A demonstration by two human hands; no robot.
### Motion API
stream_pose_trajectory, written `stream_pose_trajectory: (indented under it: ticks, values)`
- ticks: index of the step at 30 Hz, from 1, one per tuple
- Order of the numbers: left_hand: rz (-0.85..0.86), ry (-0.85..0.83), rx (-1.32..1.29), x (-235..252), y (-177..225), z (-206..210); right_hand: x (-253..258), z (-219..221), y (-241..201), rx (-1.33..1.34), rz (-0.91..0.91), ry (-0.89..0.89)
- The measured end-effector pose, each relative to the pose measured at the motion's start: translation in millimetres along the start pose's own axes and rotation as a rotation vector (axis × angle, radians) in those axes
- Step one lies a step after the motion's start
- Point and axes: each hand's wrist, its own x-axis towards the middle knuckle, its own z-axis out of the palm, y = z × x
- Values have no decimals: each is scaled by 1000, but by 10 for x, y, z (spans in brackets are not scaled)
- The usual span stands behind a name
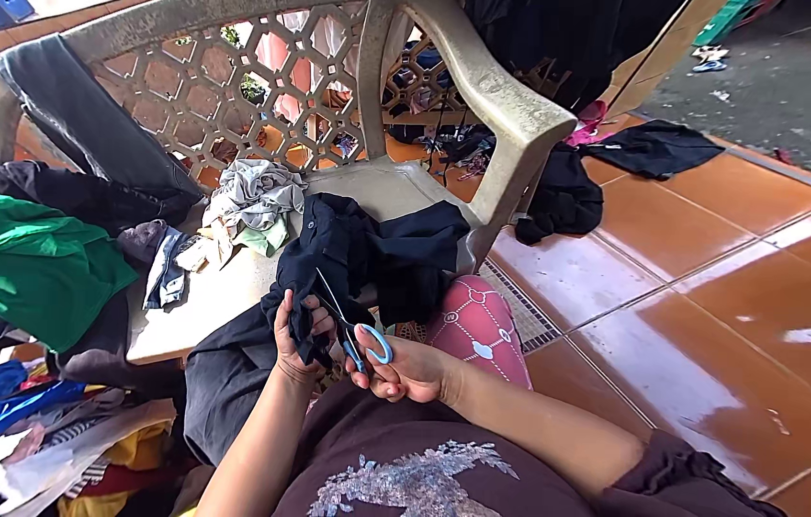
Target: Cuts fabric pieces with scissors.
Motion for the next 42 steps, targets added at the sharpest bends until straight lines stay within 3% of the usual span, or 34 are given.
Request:
stream_pose_trajectory:
  ticks: [4,8,11,16,22,26,30,33,36,39,42]
  values:
    - [17,-13,-219,13,58,39,24,-63,27,9,-40,-93]
    - [19,5,-246,37,57,70,82,-48,-105,3,-77,23]
    - [8,13,-105,43,55,78,109,-6,-195,17,-119,127]
    - [-44,292,417,-4,-68,208,94,81,-228,-50,-90,246]
    - [-85,456,634,-1,-161,354,39,50,-228,-30,-153,367]
    - [-121,506,736,39,-234,291,-113,-13,-218,102,-174,334]
    - [56,817,591,279,-349,329,-202,-117,-67,151,-148,320]
    - [139,967,406,508,-376,370,-283,-206,98,6,-103,303]
    - [163,909,389,518,-325,413,-381,-308,310,-124,-304,396]
    - [151,793,347,432,-291,388,-265,-349,293,-94,-613,719]
    - [81,559,202,299,-290,256,39,-452,19,-109,-614,839]
